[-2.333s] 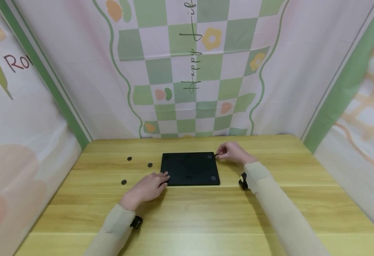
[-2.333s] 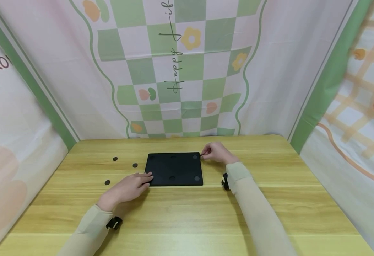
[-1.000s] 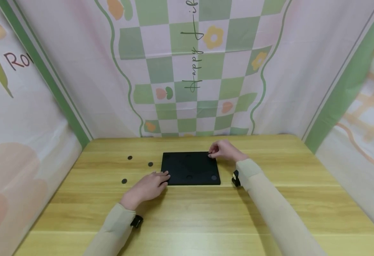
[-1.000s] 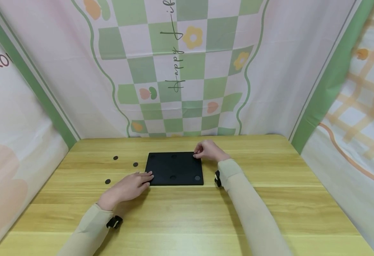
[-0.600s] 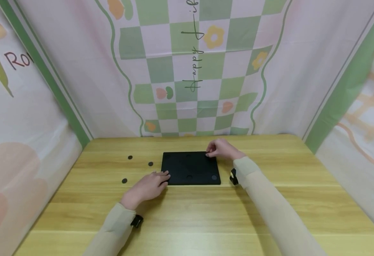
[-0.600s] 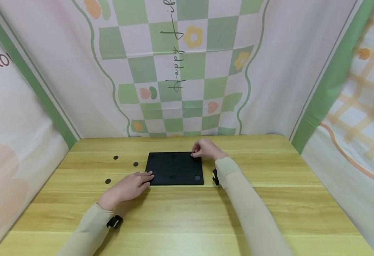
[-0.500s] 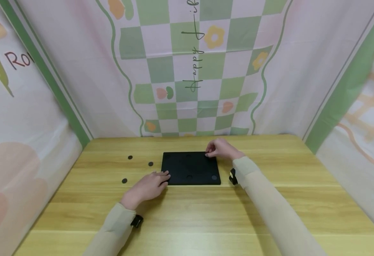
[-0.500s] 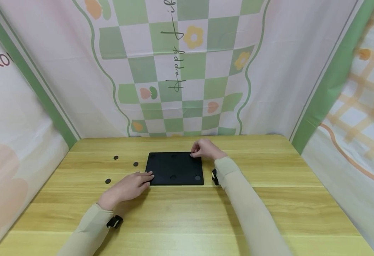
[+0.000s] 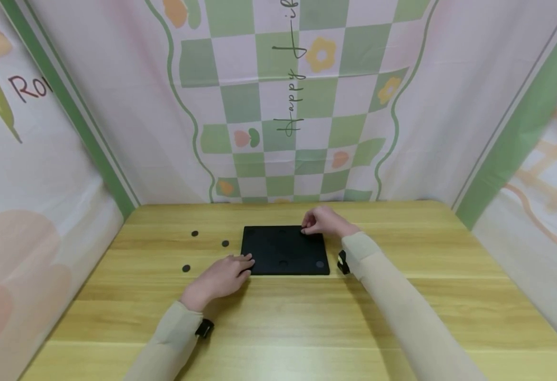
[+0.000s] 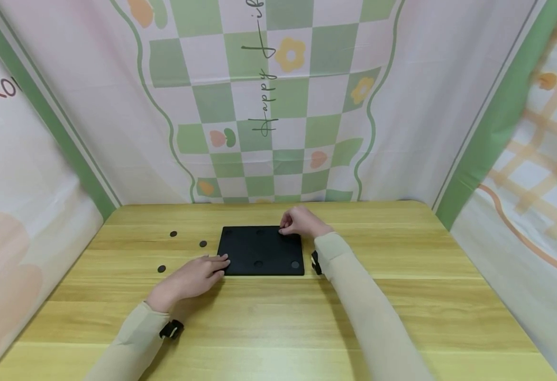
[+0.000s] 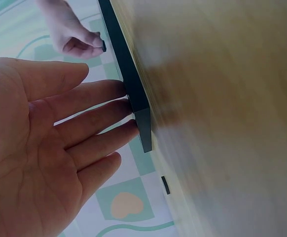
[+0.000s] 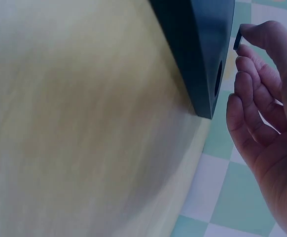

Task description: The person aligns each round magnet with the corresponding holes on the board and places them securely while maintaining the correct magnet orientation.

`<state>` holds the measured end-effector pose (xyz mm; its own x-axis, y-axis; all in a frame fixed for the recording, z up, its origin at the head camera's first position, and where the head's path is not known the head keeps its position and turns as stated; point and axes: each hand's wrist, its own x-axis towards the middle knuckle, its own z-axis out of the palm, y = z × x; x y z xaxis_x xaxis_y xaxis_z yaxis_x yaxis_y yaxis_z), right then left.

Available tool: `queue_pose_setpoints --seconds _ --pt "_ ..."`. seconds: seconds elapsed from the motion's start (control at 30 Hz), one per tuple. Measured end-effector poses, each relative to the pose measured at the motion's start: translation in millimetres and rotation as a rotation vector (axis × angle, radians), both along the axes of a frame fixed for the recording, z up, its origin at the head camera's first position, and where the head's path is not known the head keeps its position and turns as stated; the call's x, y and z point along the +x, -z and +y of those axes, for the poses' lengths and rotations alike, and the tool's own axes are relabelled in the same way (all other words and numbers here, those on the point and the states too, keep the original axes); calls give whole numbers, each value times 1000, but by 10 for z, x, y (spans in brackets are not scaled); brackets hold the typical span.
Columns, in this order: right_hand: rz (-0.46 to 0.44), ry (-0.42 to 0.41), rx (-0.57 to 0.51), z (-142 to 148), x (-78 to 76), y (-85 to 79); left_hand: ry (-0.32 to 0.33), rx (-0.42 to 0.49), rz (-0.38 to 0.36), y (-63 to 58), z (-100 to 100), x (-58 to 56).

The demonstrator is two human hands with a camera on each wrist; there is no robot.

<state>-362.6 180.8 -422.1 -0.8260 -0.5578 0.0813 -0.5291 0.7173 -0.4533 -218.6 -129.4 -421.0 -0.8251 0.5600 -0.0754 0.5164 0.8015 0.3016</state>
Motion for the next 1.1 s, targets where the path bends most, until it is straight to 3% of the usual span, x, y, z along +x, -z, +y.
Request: queue_pose_setpoints --seconds 0.77,1.1 --pt "42 -65 58 -222 -30 24 -2 -5 -2 8 -7 -12" --pt "12 -82 52 -297 -39 -21 7 5 6 18 -15 -23"
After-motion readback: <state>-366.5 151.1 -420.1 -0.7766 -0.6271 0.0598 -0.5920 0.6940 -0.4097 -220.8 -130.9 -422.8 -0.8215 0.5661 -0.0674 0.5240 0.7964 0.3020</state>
